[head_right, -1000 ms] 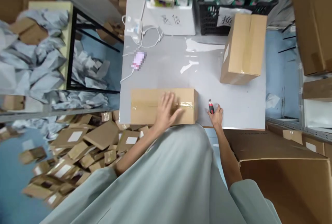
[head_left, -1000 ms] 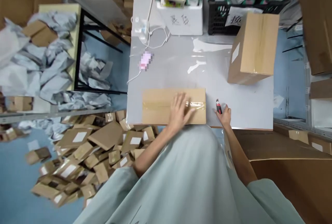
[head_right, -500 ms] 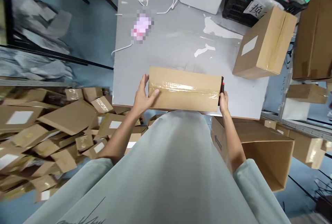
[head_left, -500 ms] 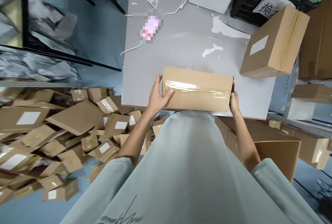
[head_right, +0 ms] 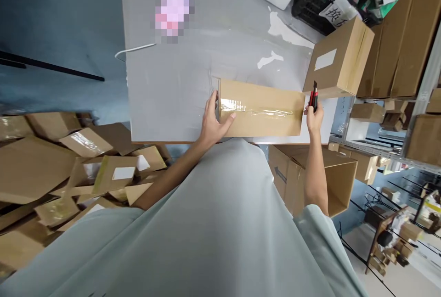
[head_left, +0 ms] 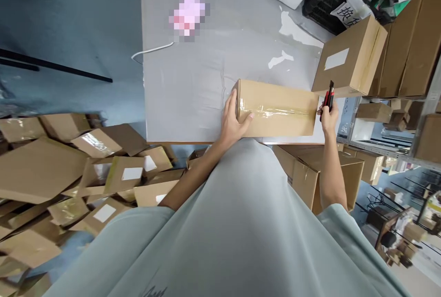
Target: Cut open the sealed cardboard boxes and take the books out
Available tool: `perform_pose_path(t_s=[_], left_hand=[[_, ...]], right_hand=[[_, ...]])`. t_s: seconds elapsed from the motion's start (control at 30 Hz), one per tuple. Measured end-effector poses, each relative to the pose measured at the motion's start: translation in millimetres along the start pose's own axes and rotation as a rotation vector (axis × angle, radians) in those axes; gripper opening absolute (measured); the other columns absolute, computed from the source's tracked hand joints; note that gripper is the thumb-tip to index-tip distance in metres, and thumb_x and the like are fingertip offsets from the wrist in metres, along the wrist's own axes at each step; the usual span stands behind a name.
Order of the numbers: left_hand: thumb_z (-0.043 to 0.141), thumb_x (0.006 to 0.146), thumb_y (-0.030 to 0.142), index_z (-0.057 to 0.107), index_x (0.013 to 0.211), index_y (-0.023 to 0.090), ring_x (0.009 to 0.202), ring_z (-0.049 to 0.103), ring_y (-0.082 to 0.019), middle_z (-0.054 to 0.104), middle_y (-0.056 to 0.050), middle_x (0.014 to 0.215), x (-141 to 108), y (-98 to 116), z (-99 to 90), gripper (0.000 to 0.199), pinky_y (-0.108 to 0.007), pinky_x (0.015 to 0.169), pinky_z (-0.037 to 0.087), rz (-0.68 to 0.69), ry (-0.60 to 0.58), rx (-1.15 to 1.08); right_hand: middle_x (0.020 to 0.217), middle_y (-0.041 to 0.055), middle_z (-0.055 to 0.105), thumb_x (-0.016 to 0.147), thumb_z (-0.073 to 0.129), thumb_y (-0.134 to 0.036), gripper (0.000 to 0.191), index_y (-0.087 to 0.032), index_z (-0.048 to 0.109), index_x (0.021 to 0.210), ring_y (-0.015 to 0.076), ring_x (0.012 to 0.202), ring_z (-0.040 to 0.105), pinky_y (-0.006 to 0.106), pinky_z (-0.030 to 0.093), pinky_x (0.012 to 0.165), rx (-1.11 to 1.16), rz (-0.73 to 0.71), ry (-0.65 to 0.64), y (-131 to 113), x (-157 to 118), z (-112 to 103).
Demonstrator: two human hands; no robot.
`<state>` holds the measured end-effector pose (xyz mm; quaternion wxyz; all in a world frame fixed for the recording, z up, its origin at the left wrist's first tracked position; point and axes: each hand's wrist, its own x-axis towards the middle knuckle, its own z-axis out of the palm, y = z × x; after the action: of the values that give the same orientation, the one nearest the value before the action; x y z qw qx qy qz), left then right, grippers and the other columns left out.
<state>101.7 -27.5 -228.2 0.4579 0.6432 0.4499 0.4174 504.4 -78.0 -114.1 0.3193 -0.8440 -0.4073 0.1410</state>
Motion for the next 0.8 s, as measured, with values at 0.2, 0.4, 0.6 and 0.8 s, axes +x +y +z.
perform_pose_path(t_s=[0.2,0.4,0.6,0.8], left_hand=[[0.063,0.104,0.080,0.048,0.175,0.030,0.177,0.028,-0.042,0.026,-0.017,0.191,12,-9,-28.0,0.088,-0.064,0.142,0.032,0.138,-0.155,-0.010],[0.067,0.101,0.084,0.051,0.173,0.031,0.173,0.038,-0.041,0.033,-0.017,0.188,13,-18,-34.4,0.091,-0.062,0.141,0.036,0.081,-0.253,-0.078],[0.070,0.098,0.084,0.051,0.173,0.035,0.173,0.037,-0.040,0.032,-0.013,0.189,13,-22,-30.3,0.091,-0.061,0.142,0.035,0.059,-0.255,-0.109],[0.073,0.094,0.086,0.054,0.171,0.036,0.174,0.036,-0.040,0.033,-0.012,0.188,13,-23,-27.0,0.094,-0.060,0.142,0.033,0.034,-0.243,-0.160]], right_hand=[[0.077,0.0026,0.066,0.108,0.051,-0.069,0.050,-0.024,0.069,0.100,0.0211,0.068,0.060,0.034,0.046,0.069,-0.381,-0.369,-0.271,-95,-32,-3],[0.098,0.0109,0.083,0.118,0.033,-0.071,0.066,-0.023,0.077,0.114,0.0260,0.079,0.070,0.035,0.036,0.069,-0.775,-0.662,-0.693,-178,-66,27],[0.107,0.0147,0.084,0.121,0.032,-0.061,0.060,-0.020,0.076,0.127,0.0292,0.084,0.072,0.035,0.027,0.068,-1.031,-0.703,-0.869,-218,-79,57],[0.110,0.0153,0.084,0.122,0.032,-0.059,0.059,-0.019,0.074,0.132,0.0300,0.088,0.074,0.035,0.029,0.069,-1.109,-0.677,-0.914,-234,-86,68]])
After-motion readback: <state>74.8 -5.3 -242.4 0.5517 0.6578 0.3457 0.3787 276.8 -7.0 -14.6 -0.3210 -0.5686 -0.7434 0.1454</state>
